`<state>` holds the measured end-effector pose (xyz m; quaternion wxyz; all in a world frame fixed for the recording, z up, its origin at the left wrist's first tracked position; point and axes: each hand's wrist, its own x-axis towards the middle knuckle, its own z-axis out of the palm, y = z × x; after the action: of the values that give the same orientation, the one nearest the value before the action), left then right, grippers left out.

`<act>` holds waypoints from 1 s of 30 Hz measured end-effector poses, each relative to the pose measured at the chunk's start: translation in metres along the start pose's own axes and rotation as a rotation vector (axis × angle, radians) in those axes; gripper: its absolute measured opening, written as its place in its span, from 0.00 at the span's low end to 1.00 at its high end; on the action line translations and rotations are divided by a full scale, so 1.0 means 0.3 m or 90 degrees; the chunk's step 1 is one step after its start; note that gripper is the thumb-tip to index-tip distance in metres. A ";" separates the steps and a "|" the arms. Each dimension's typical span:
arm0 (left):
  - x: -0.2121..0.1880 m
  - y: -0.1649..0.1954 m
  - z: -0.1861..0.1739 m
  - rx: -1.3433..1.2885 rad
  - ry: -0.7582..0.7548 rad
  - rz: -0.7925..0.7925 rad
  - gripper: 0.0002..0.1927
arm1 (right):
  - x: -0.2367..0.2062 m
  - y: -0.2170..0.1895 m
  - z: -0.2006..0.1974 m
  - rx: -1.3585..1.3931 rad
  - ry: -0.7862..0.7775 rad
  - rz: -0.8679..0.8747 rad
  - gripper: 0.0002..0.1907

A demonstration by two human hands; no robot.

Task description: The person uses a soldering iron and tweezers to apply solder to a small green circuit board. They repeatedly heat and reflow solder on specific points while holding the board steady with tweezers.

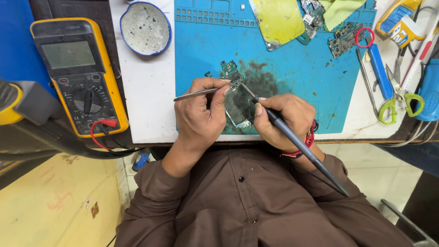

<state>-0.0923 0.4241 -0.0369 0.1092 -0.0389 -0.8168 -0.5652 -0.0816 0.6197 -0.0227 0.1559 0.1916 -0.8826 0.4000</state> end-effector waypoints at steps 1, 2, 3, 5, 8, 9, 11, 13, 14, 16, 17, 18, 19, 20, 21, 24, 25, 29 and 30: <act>0.001 -0.001 0.001 -0.002 0.002 0.004 0.04 | 0.000 0.002 0.000 0.000 -0.002 -0.001 0.08; 0.002 -0.002 0.003 -0.004 0.004 0.007 0.05 | 0.001 0.003 0.000 0.002 -0.003 0.000 0.09; 0.003 -0.003 0.003 -0.006 0.005 0.010 0.05 | 0.001 0.003 -0.001 0.004 -0.006 0.000 0.09; 0.004 -0.002 0.004 -0.009 0.007 0.015 0.04 | 0.005 0.001 -0.002 0.004 -0.009 0.000 0.09; 0.008 0.000 0.006 0.001 0.005 0.011 0.04 | 0.013 0.001 -0.003 0.001 -0.006 -0.004 0.09; 0.008 0.001 0.005 0.000 0.005 0.010 0.04 | 0.014 0.000 -0.003 0.002 -0.005 -0.004 0.09; 0.009 0.001 0.006 -0.005 0.004 0.009 0.04 | 0.014 0.001 -0.002 0.003 -0.005 -0.005 0.09; 0.008 0.001 0.006 -0.002 0.005 0.006 0.04 | 0.012 0.004 -0.003 0.004 -0.006 -0.007 0.09; 0.007 0.000 0.007 -0.001 0.006 0.005 0.04 | 0.010 0.005 -0.003 0.000 -0.006 -0.006 0.09; 0.007 -0.001 0.011 0.005 0.008 0.006 0.04 | 0.007 0.007 -0.005 -0.008 -0.003 -0.004 0.09; 0.006 -0.002 0.012 0.008 0.007 0.006 0.04 | 0.007 0.008 -0.004 -0.006 -0.003 -0.003 0.09; 0.005 -0.001 0.013 0.002 0.006 0.004 0.04 | 0.006 0.008 -0.005 -0.006 -0.005 -0.002 0.09; 0.004 -0.001 0.014 -0.004 0.006 0.003 0.04 | 0.007 0.008 -0.006 -0.005 -0.006 -0.001 0.09; 0.006 -0.002 0.015 -0.010 0.006 0.003 0.04 | 0.007 0.009 -0.006 -0.004 -0.004 -0.001 0.09; 0.008 -0.002 0.016 -0.005 0.007 0.008 0.04 | 0.008 0.009 -0.007 -0.002 -0.002 -0.001 0.09; 0.008 0.000 0.015 0.005 0.005 0.011 0.04 | 0.007 0.008 -0.009 -0.001 -0.004 0.006 0.08; 0.009 0.001 0.014 0.003 0.004 0.009 0.04 | 0.006 0.008 -0.010 -0.002 -0.004 0.008 0.08; 0.009 0.001 0.014 0.008 -0.002 -0.007 0.04 | 0.003 0.011 -0.012 0.004 -0.006 0.009 0.08; 0.008 0.002 0.017 0.003 -0.001 -0.001 0.04 | 0.003 0.013 -0.011 0.000 -0.002 0.010 0.08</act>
<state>-0.0952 0.4289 -0.0375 0.1084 -0.0381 -0.8184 -0.5630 -0.0837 0.6245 -0.0228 0.1511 0.1852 -0.8844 0.4009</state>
